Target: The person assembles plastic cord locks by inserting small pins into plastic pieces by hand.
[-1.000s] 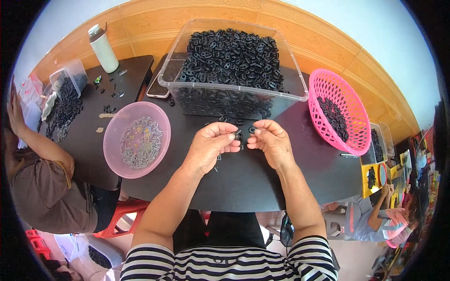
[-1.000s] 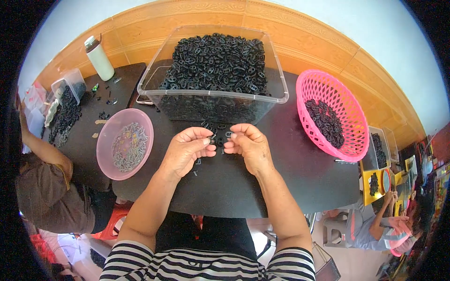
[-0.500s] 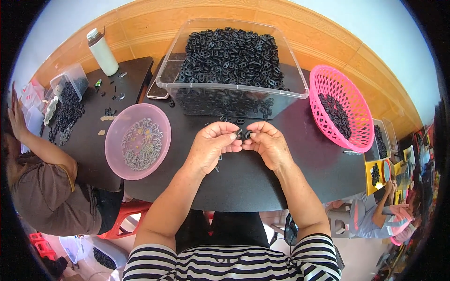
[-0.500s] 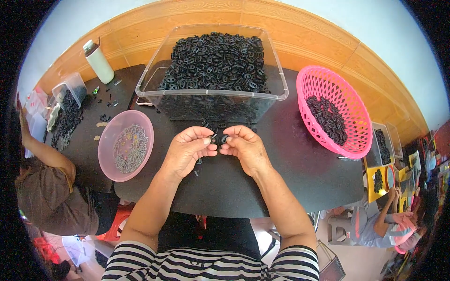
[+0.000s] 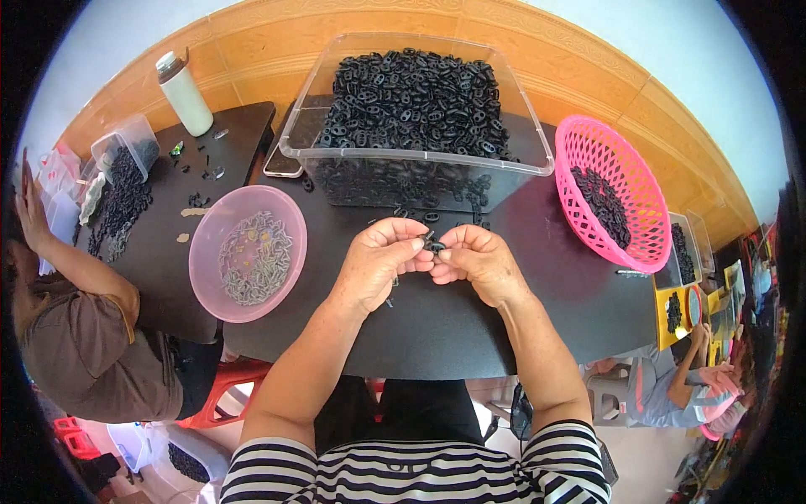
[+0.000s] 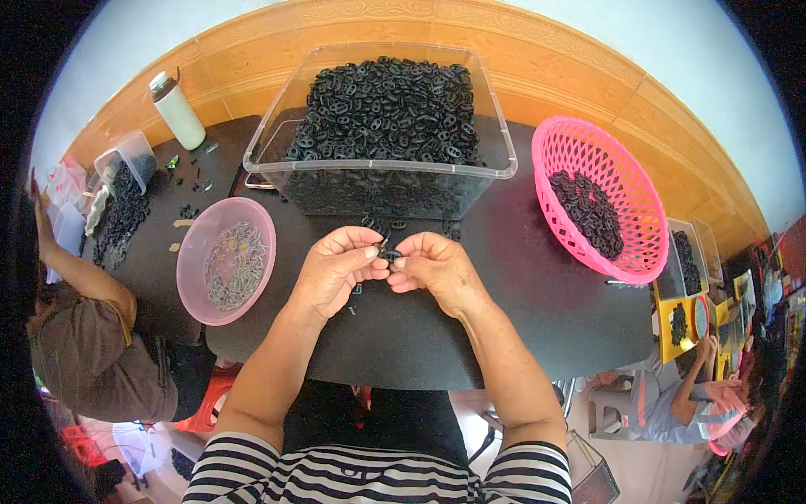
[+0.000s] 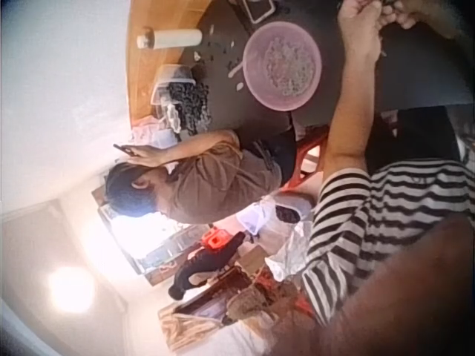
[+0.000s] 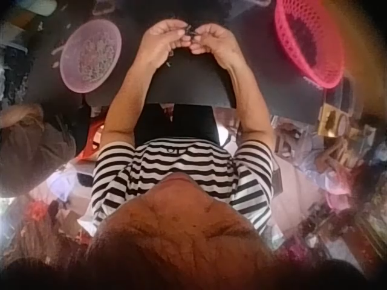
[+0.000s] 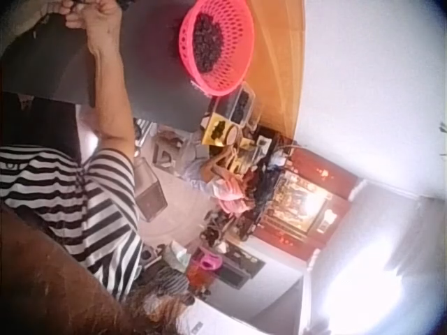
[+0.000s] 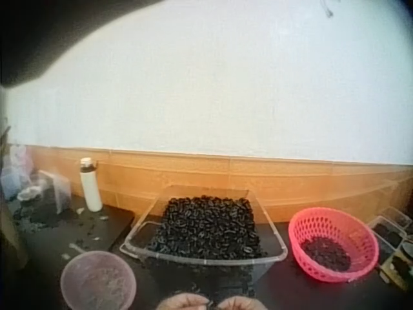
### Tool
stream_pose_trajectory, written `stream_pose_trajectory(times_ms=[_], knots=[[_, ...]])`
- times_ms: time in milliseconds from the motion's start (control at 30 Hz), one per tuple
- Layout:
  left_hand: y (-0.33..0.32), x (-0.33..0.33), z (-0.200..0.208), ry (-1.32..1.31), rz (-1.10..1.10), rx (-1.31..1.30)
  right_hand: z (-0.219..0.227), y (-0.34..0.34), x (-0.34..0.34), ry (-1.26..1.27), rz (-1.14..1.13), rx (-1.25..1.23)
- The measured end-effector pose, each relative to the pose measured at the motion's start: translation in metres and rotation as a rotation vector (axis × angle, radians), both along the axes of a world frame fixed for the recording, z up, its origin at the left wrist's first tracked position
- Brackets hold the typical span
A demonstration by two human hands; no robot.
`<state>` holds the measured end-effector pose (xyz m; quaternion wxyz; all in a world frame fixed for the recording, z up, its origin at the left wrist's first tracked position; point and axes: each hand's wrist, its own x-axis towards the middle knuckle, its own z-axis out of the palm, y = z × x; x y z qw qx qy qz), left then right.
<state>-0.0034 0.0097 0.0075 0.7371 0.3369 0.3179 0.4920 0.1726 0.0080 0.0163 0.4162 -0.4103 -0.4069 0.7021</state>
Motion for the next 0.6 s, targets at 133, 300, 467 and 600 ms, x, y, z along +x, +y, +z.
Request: stream_pose_trajectory(times_ms=[133, 300, 467, 600], knots=[[-0.001, -0.001, 0.001, 0.026, 0.005, -0.012, -0.004, 0.007, 0.009, 0.117, -0.099, -0.05], [-0.003, 0.007, -0.004, 0.083, 0.0, -0.037, -0.01, 0.009, 0.009, 0.209, -0.166, -0.146], [-0.005, 0.017, -0.007, 0.129, 0.025, -0.027, -0.016, 0.008, 0.006, 0.263, -0.168, -0.156], [-0.005, 0.017, -0.008, 0.145, 0.036, 0.019, -0.016, 0.007, 0.005, 0.257, -0.16, -0.162]])
